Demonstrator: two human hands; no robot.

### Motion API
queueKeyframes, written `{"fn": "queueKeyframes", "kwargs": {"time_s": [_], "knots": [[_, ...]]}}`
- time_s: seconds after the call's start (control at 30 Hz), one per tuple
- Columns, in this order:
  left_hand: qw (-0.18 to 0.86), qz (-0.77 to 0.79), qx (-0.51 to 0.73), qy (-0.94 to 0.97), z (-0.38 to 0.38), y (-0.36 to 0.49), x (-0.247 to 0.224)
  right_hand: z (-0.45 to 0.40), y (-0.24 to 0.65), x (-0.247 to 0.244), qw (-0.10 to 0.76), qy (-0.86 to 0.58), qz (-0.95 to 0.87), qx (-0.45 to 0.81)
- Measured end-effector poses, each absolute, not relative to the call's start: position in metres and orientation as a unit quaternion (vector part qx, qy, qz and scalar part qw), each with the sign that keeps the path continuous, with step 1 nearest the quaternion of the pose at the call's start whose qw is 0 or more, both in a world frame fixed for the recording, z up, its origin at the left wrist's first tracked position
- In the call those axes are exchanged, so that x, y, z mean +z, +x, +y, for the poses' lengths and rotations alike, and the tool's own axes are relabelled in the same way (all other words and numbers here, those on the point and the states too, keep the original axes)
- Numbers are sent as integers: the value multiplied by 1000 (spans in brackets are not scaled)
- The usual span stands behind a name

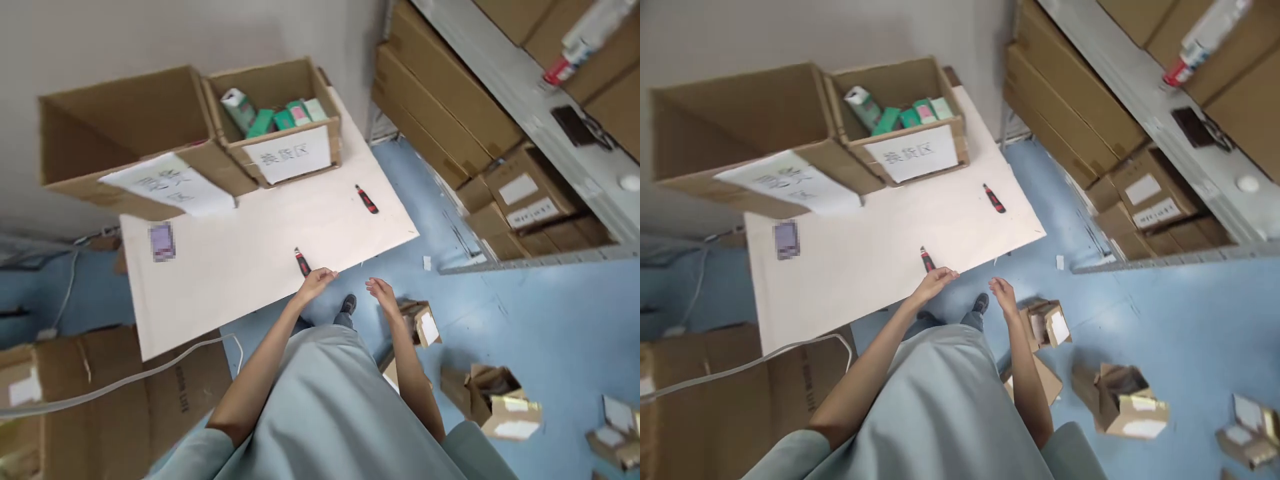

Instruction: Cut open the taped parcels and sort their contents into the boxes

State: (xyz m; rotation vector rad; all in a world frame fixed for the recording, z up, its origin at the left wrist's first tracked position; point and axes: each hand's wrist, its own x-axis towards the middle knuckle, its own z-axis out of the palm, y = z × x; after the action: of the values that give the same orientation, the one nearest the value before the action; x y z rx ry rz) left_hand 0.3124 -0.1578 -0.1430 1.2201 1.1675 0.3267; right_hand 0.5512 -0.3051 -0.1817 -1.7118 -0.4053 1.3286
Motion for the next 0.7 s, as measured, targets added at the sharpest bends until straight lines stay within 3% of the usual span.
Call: {"fn": "queueKeyframes", "kwargs": {"time_s": [0.23, 0.47, 0.7], "knots": [[612, 576, 290, 458, -181, 161, -134, -222, 446, -155, 352, -655, -327, 584], [569, 604, 415, 372, -250, -14, -135, -190, 263, -133, 285, -585, -437, 621], [454, 656, 557, 229, -336, -164, -136, -190, 75, -119, 145, -470, -555, 671]]}}
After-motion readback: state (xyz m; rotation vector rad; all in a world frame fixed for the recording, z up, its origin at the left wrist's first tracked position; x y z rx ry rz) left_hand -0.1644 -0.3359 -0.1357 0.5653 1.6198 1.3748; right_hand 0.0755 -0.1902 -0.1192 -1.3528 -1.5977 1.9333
